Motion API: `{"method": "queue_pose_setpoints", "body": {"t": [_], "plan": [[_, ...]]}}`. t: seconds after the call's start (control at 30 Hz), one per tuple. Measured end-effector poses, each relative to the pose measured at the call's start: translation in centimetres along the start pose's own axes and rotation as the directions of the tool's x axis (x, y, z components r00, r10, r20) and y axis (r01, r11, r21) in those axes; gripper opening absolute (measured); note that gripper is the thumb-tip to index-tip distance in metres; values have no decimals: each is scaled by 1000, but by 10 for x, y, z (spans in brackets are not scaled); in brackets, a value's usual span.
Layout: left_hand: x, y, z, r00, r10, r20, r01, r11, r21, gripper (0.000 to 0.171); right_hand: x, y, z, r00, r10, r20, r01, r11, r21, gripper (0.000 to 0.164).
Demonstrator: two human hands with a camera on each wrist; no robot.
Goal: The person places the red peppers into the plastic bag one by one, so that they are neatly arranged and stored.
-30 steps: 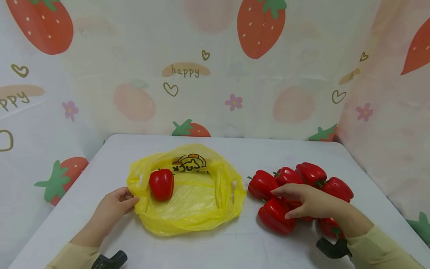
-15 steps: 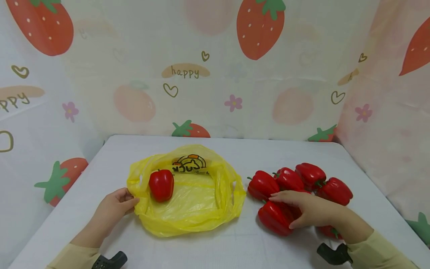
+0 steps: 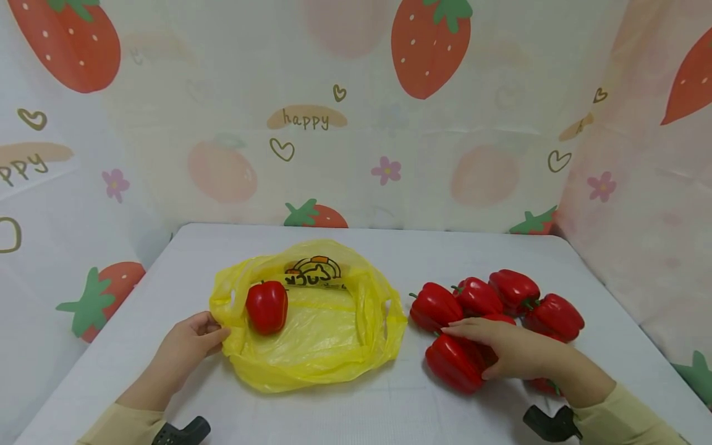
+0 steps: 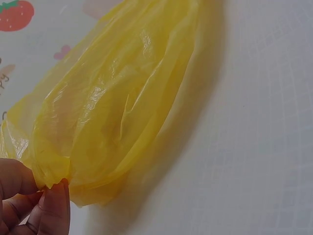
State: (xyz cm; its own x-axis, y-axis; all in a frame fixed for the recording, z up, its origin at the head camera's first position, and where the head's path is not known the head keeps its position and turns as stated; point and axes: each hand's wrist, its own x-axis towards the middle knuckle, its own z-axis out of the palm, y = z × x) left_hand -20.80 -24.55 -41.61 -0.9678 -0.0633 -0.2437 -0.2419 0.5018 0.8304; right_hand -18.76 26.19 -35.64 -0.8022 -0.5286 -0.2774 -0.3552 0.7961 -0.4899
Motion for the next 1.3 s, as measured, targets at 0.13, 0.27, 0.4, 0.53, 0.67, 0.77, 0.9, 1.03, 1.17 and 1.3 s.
{"method": "queue_pose_setpoints", "body": {"t": [0.13,0.27,0.4,0.53,0.67,0.77,0.9,1.03,1.17,1.3], "plan": [[1,0,0,1000,-8,-4,8,1000,0,42,1,0,2,1000,-7,-2,7,1000,-16,76],[3,-1,0,1000,-4,-7,4,1000,0,40,2,1,4,1000,4,1,-4,1000,7,77],[3,-1,0,1000,1,-5,-1,1000,-8,39,4,0,6,1000,19,3,-19,1000,20,78],[3,-1,0,1000,-1,-4,1,1000,-9,39,7,-2,8,1000,31,-1,-31,999,19,80],[2,-1,0,1000,0,-5,0,1000,-3,39,9,-4,10,999,37,-15,-37,999,28,80],[2,-1,0,1000,1,-4,-1,1000,-2,39,11,-5,11,999,28,-25,-28,999,31,80],[2,-1,0,1000,2,-5,-2,1000,-6,40,12,-6,12,999,23,-27,-22,1000,16,81],[2,-1,0,1000,5,-4,-5,1000,-12,40,11,-7,13,1000,25,-15,-25,1000,-4,87],[2,0,0,1000,10,-5,-10,1000,-13,38,10,-6,14,1000,21,-5,-22,999,-38,91],[1,1,0,1000,13,-7,-13,1000,-8,38,9,-7,15,1000,14,-6,-14,999,-46,91]]}}
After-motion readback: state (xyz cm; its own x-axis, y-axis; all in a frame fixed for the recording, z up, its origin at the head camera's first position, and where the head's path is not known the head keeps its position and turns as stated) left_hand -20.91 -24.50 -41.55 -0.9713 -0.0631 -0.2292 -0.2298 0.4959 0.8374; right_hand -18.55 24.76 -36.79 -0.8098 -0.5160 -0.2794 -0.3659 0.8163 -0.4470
